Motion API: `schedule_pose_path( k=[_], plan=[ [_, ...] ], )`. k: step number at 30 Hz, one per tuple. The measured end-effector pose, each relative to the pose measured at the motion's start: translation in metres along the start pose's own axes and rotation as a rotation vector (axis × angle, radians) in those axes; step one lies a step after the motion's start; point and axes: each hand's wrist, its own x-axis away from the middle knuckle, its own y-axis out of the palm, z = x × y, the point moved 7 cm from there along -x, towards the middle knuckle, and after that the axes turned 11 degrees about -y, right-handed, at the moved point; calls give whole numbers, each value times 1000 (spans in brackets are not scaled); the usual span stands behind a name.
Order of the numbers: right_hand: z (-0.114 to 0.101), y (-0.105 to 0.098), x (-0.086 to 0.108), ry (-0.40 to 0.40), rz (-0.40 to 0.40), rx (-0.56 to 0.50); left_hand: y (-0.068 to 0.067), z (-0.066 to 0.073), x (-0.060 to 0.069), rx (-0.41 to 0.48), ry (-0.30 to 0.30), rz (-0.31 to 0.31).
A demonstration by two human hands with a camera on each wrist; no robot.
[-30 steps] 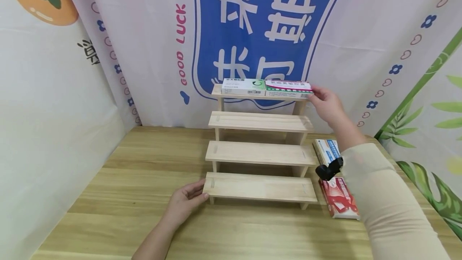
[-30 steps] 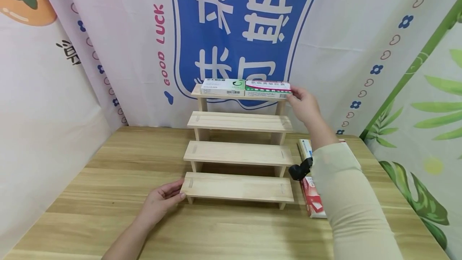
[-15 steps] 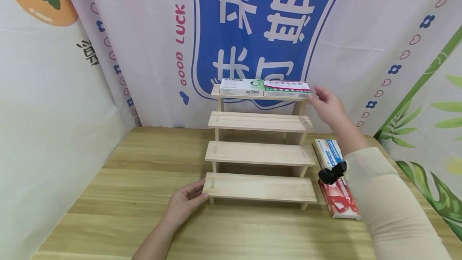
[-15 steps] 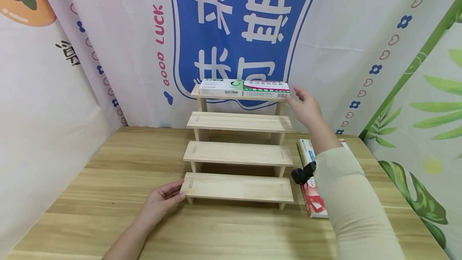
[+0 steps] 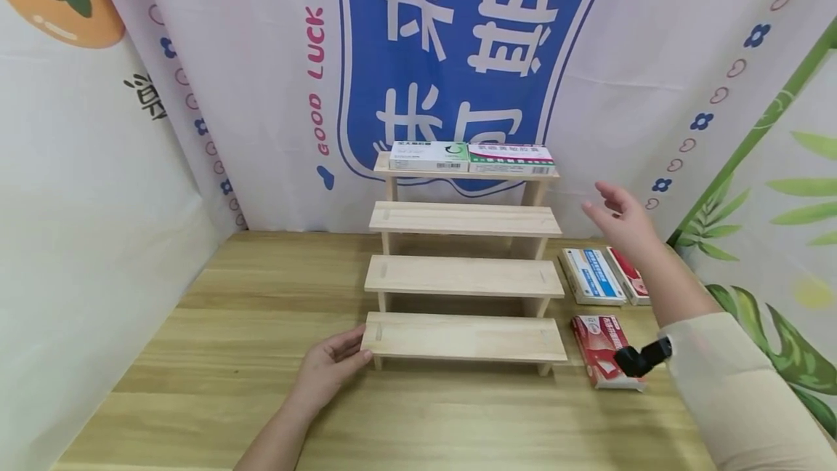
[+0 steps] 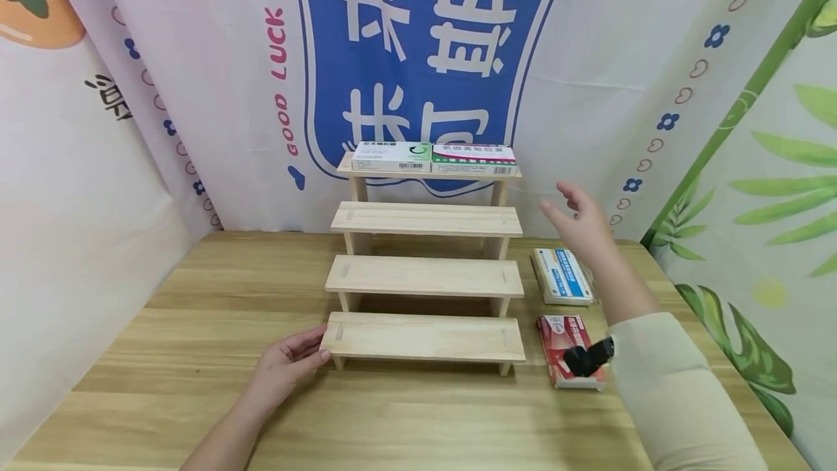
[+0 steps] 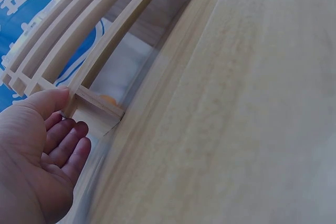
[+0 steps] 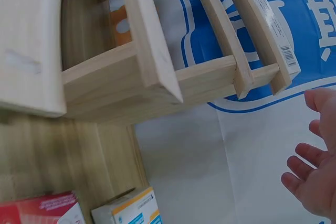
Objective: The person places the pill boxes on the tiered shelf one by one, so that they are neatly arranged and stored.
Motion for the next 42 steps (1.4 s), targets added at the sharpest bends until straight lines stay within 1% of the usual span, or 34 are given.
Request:
schedule_pose_path(
  k=[7,10,16,21,29,32,36,42],
  plan=[
    [16,-5,26,-73,16,70,-1,0,0,-2,-8,12],
    [27,-3,41,-83,16,103,-1,0,0,-7,-10,12],
    [50,6,73,-40,2,131,-1,1,0,-8,-10,8],
    [60,13,97,-22,6,172,-1,1,0,-14,-12,7],
    [81,28,129,66,-27,254,-1,2,1,-10,-10,1],
    [87,33,139,68,-23,256,-1,2,1,-10,-9,0],
    [93,41,151,37,-12,251,-1,1,0,-15,-11,6],
    [97,50,164,1,2,321,-1,0,-1,-10,-13,1]
  ],
)
